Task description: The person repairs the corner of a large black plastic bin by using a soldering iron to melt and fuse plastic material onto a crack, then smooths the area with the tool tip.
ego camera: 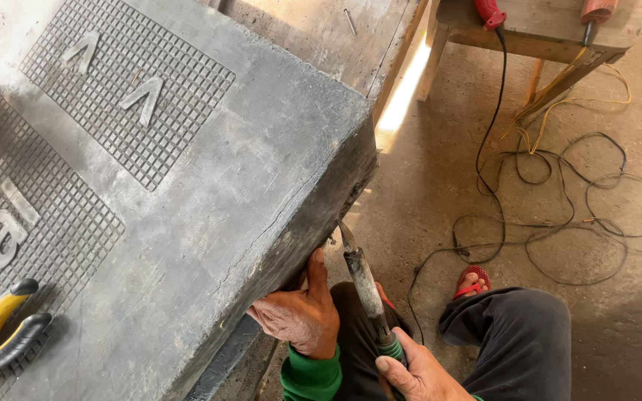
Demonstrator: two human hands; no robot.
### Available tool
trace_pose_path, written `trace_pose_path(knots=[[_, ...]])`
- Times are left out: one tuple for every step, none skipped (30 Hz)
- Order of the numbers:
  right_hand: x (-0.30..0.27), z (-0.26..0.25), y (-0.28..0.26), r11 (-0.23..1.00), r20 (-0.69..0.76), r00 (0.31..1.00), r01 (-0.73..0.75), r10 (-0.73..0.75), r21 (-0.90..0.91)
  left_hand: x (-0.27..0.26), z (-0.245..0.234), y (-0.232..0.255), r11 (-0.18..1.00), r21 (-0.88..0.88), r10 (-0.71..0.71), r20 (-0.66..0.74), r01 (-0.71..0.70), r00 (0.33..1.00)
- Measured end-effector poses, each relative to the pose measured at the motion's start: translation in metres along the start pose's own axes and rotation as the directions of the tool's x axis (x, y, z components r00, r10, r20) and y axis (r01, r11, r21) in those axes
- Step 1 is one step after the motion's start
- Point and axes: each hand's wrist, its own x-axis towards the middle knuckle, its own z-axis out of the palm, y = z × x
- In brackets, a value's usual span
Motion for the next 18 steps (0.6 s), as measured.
trace_pose_path(knots=[[0.0, 0.0, 0.0, 1.0, -0.002, 1.0, 0.004, -0.004, 0.001, 0.0, 0.0, 0.0, 1.0, -0.006, -0.002, 0.006, 0.002, 1.0], [0.0, 0.0, 0.0, 1.0, -0.005, 1.0, 0.008, -0.008, 0.002, 0.0, -0.001, 0.0, 1.0, -0.013, -0.004, 0.013, 0.004, 1.0], [0.0, 0.0, 0.0, 1.0, -0.007, 1.0, 0.011, -0.011, 0.005, 0.0, -0.003, 0.0, 1.0, -0.018, -0.005, 0.02, 0.005, 1.0], [0.0, 0.0, 0.001, 1.0, -0.009, 1.0, 0.002, -0.002, -0.009, 0.001, -0.005, 0.001, 0.999, -0.037, -0.009, 0.034, 0.011, 0.999], [0.001, 0.0, 0.001, 1.0, -0.012, 1.0, -0.006, 0.006, -0.023, 0.002, -0.006, 0.002, 0.998, -0.056, -0.014, 0.047, 0.016, 0.999], [0.001, -0.001, 0.001, 0.999, -0.016, 1.0, -0.015, 0.014, -0.037, 0.003, -0.007, 0.002, 0.997, -0.075, -0.018, 0.06, 0.022, 0.998], [0.002, -0.002, 0.002, 0.998, -0.014, 1.0, 0.016, -0.016, -0.063, 0.004, -0.009, 0.003, 0.996, -0.083, -0.026, 0.066, 0.031, 0.998], [0.002, -0.003, 0.002, 0.995, -0.011, 0.999, 0.046, -0.047, -0.089, 0.005, -0.01, 0.003, 0.995, -0.091, -0.033, 0.071, 0.04, 0.997], [0.003, -0.003, 0.002, 0.99, -0.007, 0.997, 0.078, -0.079, -0.115, 0.006, -0.01, 0.004, 0.994, -0.099, -0.04, 0.075, 0.047, 0.996], [0.003, -0.002, 0.001, 0.992, -0.025, 0.998, 0.055, -0.058, -0.116, 0.007, -0.01, 0.004, 0.994, -0.093, -0.048, 0.078, 0.055, 0.996], [0.002, -0.002, 0.0, 0.993, -0.042, 0.998, 0.032, -0.037, -0.115, 0.006, -0.01, 0.004, 0.994, -0.085, -0.056, 0.08, 0.063, 0.995], [0.003, -0.002, -0.002, 0.993, -0.058, 0.998, 0.008, -0.015, -0.115, 0.005, -0.01, 0.004, 0.994, -0.078, -0.065, 0.083, 0.071, 0.994], [0.003, -0.003, -0.004, 0.994, -0.051, 0.998, 0.024, -0.03, -0.104, 0.003, -0.01, 0.002, 0.998, -0.06, -0.016, 0.057, 0.019, 0.998], [0.004, -0.006, -0.007, 0.995, -0.044, 0.998, 0.041, -0.045, -0.093, 0.0, -0.01, 0.0, 0.999, -0.041, 0.034, 0.033, -0.033, 0.999], [0.005, -0.008, -0.01, 0.995, -0.035, 0.997, 0.063, -0.066, -0.083, -0.001, -0.008, -0.002, 0.996, -0.021, 0.086, 0.004, -0.086, 0.996], [0.005, -0.008, -0.011, 1.0, -0.086, 0.996, 0.011, -0.013, -0.026, -0.004, -0.007, -0.005, 0.997, -0.006, 0.079, 0.017, -0.079, 0.997], [0.003, -0.008, -0.01, 0.999, -0.132, 0.99, -0.038, 0.042, 0.033, -0.008, -0.007, -0.007, 0.997, 0.011, 0.071, 0.03, -0.071, 0.997], [0.003, -0.008, -0.008, 0.992, -0.173, 0.98, -0.085, 0.1, 0.094, -0.012, -0.005, -0.01, 0.998, 0.028, 0.062, 0.042, -0.064, 0.997]])
